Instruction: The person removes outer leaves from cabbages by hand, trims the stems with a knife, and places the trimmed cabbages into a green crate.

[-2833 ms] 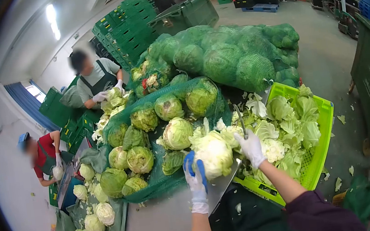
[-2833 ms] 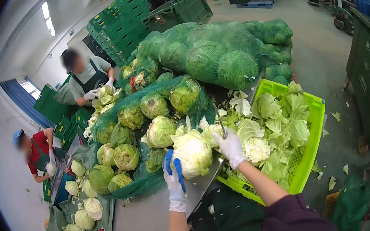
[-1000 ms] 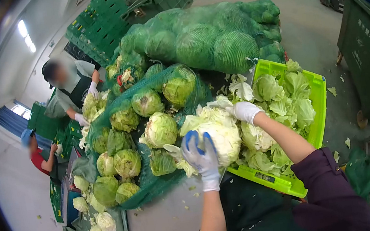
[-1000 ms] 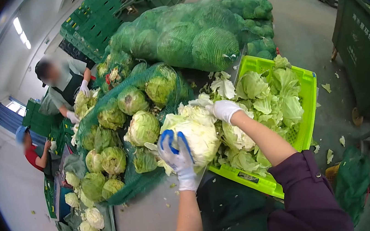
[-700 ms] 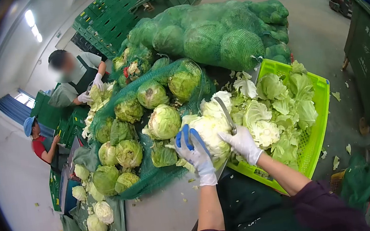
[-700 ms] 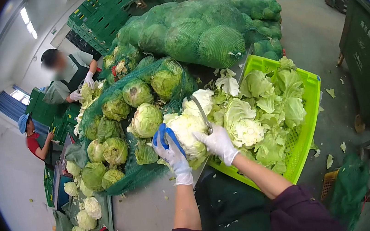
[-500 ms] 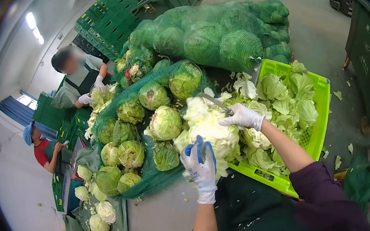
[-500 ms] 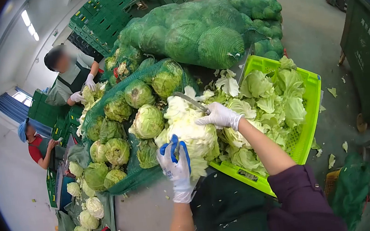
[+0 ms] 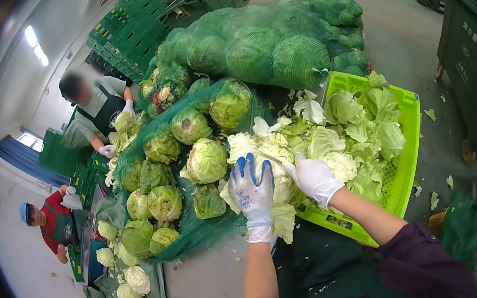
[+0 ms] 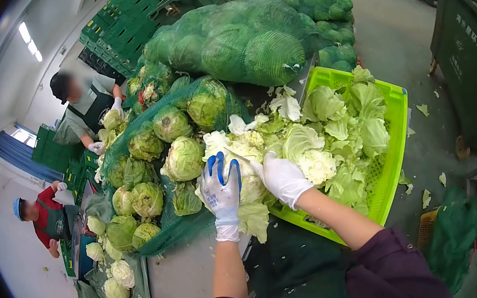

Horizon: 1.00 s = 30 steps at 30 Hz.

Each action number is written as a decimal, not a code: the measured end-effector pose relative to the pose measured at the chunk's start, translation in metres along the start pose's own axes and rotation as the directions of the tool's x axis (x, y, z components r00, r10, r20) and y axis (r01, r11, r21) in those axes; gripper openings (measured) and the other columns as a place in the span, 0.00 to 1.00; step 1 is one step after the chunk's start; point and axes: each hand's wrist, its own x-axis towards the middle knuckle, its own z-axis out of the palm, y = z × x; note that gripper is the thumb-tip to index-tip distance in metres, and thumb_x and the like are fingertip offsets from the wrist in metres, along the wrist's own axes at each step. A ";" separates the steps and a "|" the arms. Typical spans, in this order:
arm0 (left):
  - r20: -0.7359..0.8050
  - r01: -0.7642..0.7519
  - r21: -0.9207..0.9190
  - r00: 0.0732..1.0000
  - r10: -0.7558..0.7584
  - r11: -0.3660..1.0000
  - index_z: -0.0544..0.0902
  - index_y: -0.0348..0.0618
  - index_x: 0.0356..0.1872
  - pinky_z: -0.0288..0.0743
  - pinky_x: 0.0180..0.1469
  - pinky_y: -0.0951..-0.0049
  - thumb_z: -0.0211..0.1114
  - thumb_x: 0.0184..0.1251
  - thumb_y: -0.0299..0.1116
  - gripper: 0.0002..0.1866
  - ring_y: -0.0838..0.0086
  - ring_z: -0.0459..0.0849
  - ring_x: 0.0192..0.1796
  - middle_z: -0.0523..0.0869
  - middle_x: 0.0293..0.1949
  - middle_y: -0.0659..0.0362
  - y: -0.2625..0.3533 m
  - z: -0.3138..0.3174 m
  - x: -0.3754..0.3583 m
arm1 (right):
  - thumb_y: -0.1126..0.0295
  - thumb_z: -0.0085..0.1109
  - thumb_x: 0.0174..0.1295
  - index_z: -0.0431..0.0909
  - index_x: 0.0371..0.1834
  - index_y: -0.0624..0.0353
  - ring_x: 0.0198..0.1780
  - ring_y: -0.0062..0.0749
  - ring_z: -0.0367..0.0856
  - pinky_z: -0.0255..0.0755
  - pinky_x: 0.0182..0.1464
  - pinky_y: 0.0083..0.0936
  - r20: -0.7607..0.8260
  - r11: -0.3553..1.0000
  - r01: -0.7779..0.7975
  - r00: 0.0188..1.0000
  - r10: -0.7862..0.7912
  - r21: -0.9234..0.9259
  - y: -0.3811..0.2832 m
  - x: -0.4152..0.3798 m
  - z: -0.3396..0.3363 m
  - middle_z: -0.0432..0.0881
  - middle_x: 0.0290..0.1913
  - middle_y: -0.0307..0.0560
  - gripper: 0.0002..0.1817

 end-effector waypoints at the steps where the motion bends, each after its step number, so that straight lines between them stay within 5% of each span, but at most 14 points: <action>1: 0.006 0.005 0.002 1.000 -0.005 1.000 0.82 0.38 0.47 0.71 0.55 0.60 0.65 0.62 0.40 0.18 0.54 0.80 0.51 0.83 0.49 0.47 -0.003 0.002 0.000 | 0.46 0.38 0.71 0.71 0.54 0.74 0.33 0.60 0.82 0.75 0.40 0.47 0.002 0.999 0.018 1.000 -0.018 -0.034 0.000 0.005 0.000 0.81 0.28 0.67 0.34; 5: 0.076 0.082 -0.084 0.994 -0.076 0.993 0.82 0.38 0.50 0.71 0.56 0.59 0.68 0.58 0.39 0.21 0.54 0.80 0.51 0.83 0.48 0.47 -0.003 0.000 -0.003 | 0.46 0.32 0.71 0.82 0.35 0.67 0.40 0.57 0.83 0.76 0.47 0.43 0.075 0.993 -0.102 0.991 0.107 -0.066 0.031 0.061 -0.004 0.83 0.36 0.66 0.35; 7: -0.030 -0.058 -0.166 0.998 0.053 0.984 0.81 0.38 0.51 0.70 0.58 0.59 0.68 0.58 0.35 0.20 0.53 0.80 0.52 0.83 0.48 0.47 -0.002 -0.008 -0.010 | 0.46 0.31 0.72 0.82 0.34 0.67 0.40 0.57 0.82 0.75 0.47 0.44 0.061 0.991 -0.040 0.997 0.048 -0.131 0.081 0.106 0.019 0.83 0.36 0.66 0.36; 10: 0.011 0.022 -0.192 1.000 -0.020 0.981 0.80 0.36 0.53 0.68 0.59 0.60 0.68 0.58 0.31 0.20 0.54 0.78 0.55 0.81 0.51 0.47 -0.002 -0.013 -0.016 | 0.45 0.31 0.71 0.81 0.34 0.68 0.38 0.57 0.82 0.74 0.45 0.45 0.166 0.986 0.009 0.986 0.019 -0.166 0.095 0.109 0.030 0.82 0.35 0.68 0.36; 12: 0.050 0.102 -0.276 0.994 -0.092 0.956 0.79 0.35 0.53 0.67 0.61 0.62 0.66 0.61 0.32 0.20 0.56 0.76 0.57 0.79 0.54 0.48 -0.007 -0.011 -0.010 | 0.44 0.36 0.70 0.80 0.33 0.69 0.36 0.58 0.82 0.74 0.43 0.46 -0.055 0.994 -0.104 0.993 0.101 -0.042 0.075 0.092 0.011 0.82 0.31 0.67 0.35; 14: 0.055 0.149 -0.361 0.989 -0.139 0.920 0.79 0.35 0.54 0.66 0.61 0.62 0.65 0.62 0.32 0.20 0.57 0.76 0.57 0.79 0.54 0.48 -0.015 -0.010 -0.007 | 0.41 0.46 0.65 0.79 0.40 0.69 0.36 0.57 0.82 0.74 0.42 0.46 -0.325 0.994 -0.052 0.942 0.081 0.098 0.046 0.057 0.002 0.81 0.29 0.65 0.34; 16: 0.107 0.211 -0.454 0.977 -0.182 0.866 0.78 0.35 0.54 0.66 0.61 0.64 0.63 0.65 0.32 0.19 0.59 0.75 0.58 0.77 0.57 0.49 -0.022 -0.010 -0.009 | 0.38 0.54 0.59 0.76 0.49 0.66 0.37 0.56 0.82 0.75 0.42 0.43 -0.094 0.968 0.031 0.996 -0.008 0.248 0.016 0.019 -0.002 0.82 0.30 0.61 0.37; 17: 0.109 0.211 -0.454 0.978 -0.181 0.866 0.78 0.35 0.54 0.66 0.61 0.64 0.63 0.65 0.32 0.19 0.59 0.75 0.58 0.77 0.57 0.49 -0.022 -0.010 -0.010 | 0.36 0.58 0.54 0.75 0.53 0.62 0.36 0.53 0.83 0.76 0.41 0.40 -0.244 0.950 0.175 0.963 -0.112 0.257 0.010 0.003 0.023 0.83 0.31 0.57 0.38; 20: 0.081 0.150 -0.411 0.988 -0.128 0.899 0.79 0.35 0.54 0.66 0.61 0.64 0.64 0.64 0.33 0.18 0.59 0.76 0.57 0.79 0.55 0.49 -0.024 -0.009 -0.009 | 0.39 0.63 0.52 0.79 0.47 0.57 0.33 0.51 0.84 0.77 0.38 0.35 -0.256 0.940 0.203 0.958 -0.132 0.275 0.007 0.005 0.052 0.83 0.30 0.54 0.32; 22: 0.079 0.105 -0.381 0.994 -0.080 0.919 0.80 0.37 0.52 0.67 0.60 0.64 0.65 0.63 0.31 0.17 0.59 0.77 0.54 0.82 0.52 0.51 -0.034 -0.002 -0.009 | 0.50 0.69 0.52 0.77 0.54 0.60 0.27 0.33 0.82 0.76 0.33 0.27 -0.311 0.852 0.394 0.904 -0.292 0.346 0.013 0.011 0.051 0.82 0.26 0.48 0.31; 23: 0.079 0.109 -0.380 0.993 -0.085 0.919 0.80 0.37 0.52 0.67 0.60 0.64 0.65 0.63 0.31 0.17 0.59 0.77 0.54 0.82 0.52 0.51 -0.037 0.002 -0.011 | 0.50 0.69 0.52 0.77 0.54 0.60 0.27 0.33 0.82 0.76 0.33 0.27 -0.307 0.851 0.394 0.905 -0.294 0.346 0.015 0.011 0.047 0.82 0.26 0.48 0.31; 25: 0.057 -0.056 -0.169 0.996 0.066 0.984 0.81 0.40 0.53 0.68 0.59 0.60 0.67 0.61 0.35 0.20 0.54 0.76 0.57 0.80 0.51 0.47 -0.037 0.013 -0.009 | 0.53 0.66 0.53 0.81 0.36 0.63 0.27 0.38 0.84 0.76 0.31 0.28 -0.130 0.854 0.230 0.973 -0.191 0.467 0.021 0.016 0.032 0.81 0.23 0.51 0.21; 27: 0.089 0.109 -0.259 0.992 -0.088 0.960 0.81 0.40 0.52 0.70 0.58 0.63 0.67 0.61 0.34 0.19 0.56 0.77 0.56 0.80 0.51 0.48 -0.023 0.003 -0.004 | 0.57 0.64 0.55 0.80 0.31 0.66 0.25 0.34 0.82 0.76 0.30 0.28 0.004 0.782 -0.122 0.989 0.151 0.611 0.051 0.025 0.028 0.78 0.20 0.51 0.19; 30: 0.331 0.440 -0.748 0.896 -0.296 0.497 0.72 0.30 0.59 0.68 0.64 0.74 0.61 0.69 0.31 0.21 0.76 0.73 0.59 0.76 0.59 0.56 -0.040 0.001 -0.005 | 0.59 0.63 0.56 0.80 0.37 0.66 0.24 0.38 0.81 0.75 0.29 0.30 0.066 0.867 -0.259 0.965 0.256 0.427 0.078 0.024 0.027 0.78 0.19 0.52 0.18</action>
